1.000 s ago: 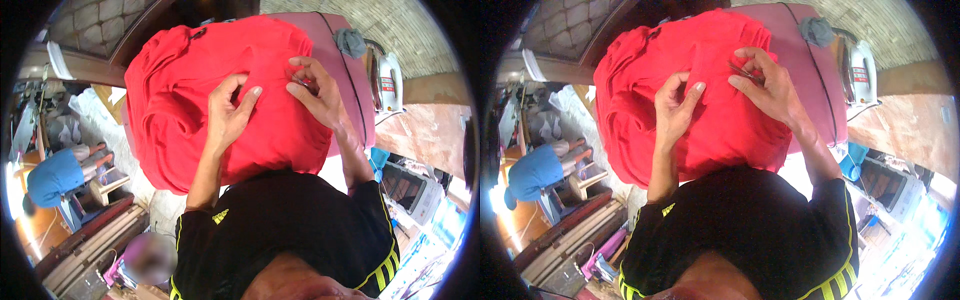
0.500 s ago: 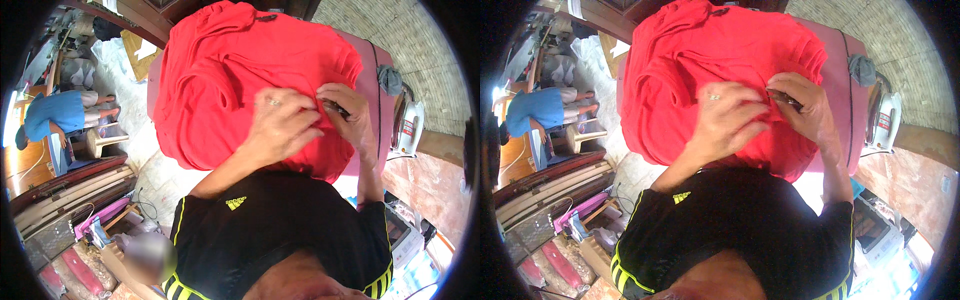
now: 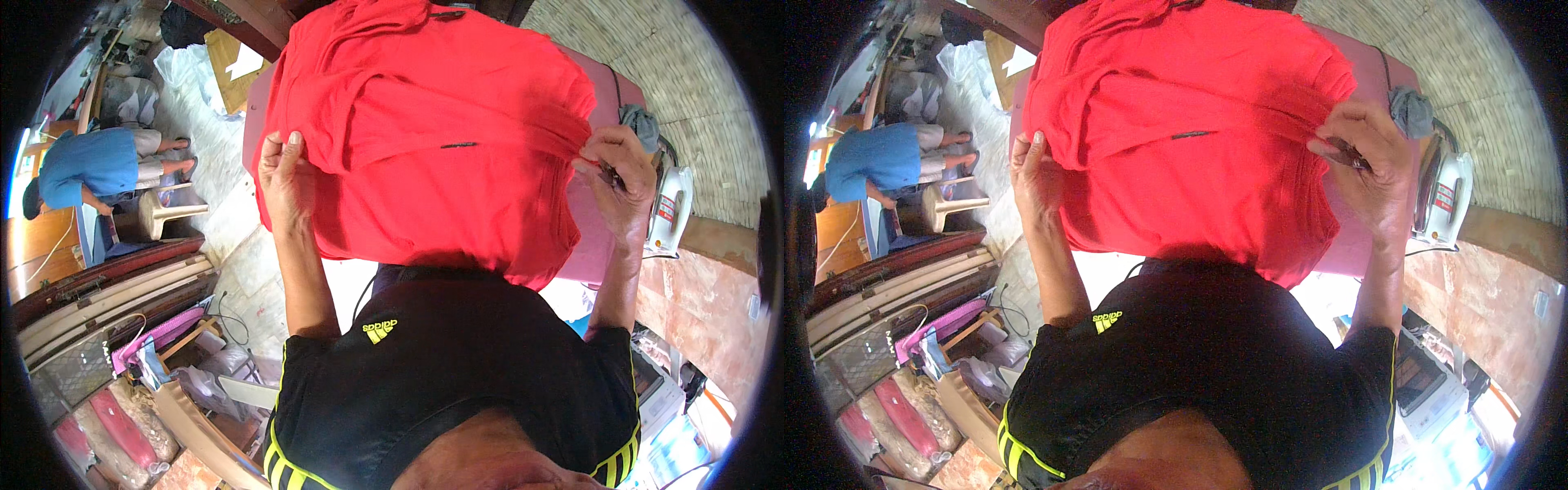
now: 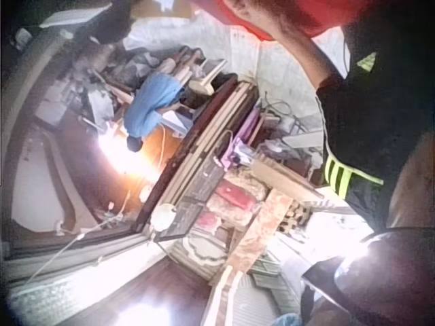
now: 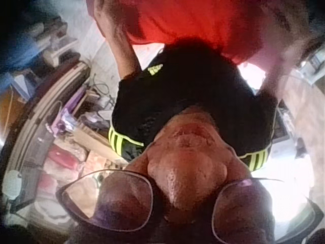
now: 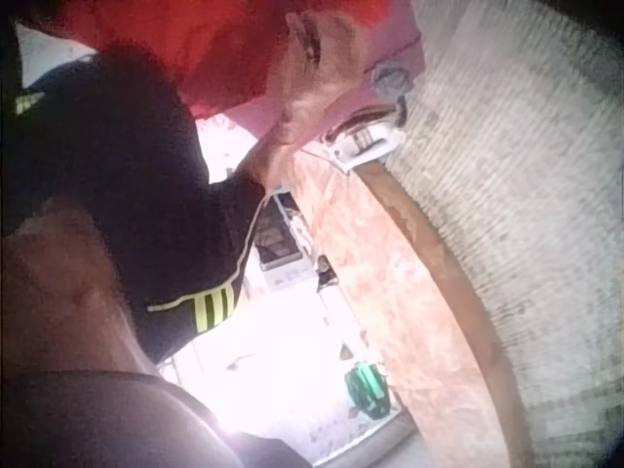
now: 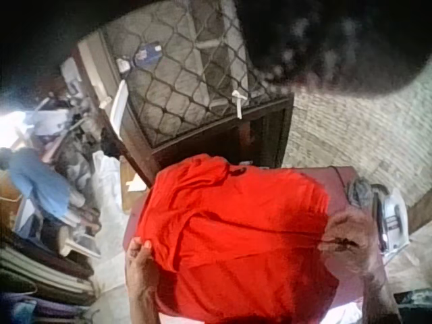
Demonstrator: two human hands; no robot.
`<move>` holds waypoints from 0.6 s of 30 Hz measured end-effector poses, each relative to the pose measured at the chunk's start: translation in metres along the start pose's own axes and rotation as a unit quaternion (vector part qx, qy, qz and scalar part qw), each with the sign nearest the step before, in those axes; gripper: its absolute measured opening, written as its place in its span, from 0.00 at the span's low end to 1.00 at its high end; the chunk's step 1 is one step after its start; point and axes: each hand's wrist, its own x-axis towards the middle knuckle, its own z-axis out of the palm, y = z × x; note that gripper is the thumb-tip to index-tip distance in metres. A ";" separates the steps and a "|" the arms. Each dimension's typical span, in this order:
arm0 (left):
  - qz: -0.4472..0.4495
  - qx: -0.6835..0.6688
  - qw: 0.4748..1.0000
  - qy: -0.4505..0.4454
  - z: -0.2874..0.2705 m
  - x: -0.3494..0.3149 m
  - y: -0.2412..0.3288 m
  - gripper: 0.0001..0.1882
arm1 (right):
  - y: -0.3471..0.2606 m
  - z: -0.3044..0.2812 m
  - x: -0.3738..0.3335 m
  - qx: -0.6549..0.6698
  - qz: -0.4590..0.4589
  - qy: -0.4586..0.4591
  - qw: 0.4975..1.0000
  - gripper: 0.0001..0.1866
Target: The person uses a pair of small scissors to trim loose threads and excess fabric from a red garment. They repeatedly pick up the garment, inspect specific areas, and snip small pieces of material.
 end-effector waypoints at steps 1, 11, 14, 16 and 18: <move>0.004 -0.001 1.000 0.002 -0.011 0.000 0.001 0.05 | 0.001 -0.004 -0.001 0.008 -0.019 -0.004 1.000 0.13; 0.005 0.336 0.941 -0.047 -0.044 -0.026 0.018 0.04 | 0.000 0.009 -0.024 -0.035 0.040 -0.092 0.994 0.12; 0.000 0.336 0.941 -0.048 -0.042 -0.033 0.020 0.05 | -0.022 0.017 -0.011 -0.039 0.019 -0.068 0.997 0.13; -0.011 0.334 0.940 -0.063 -0.041 -0.028 0.017 0.07 | -0.032 0.027 0.003 -0.065 -0.048 -0.062 0.995 0.12; -0.007 0.344 0.937 -0.065 -0.044 -0.027 0.015 0.07 | -0.032 0.044 0.010 -0.050 -0.044 -0.082 0.994 0.13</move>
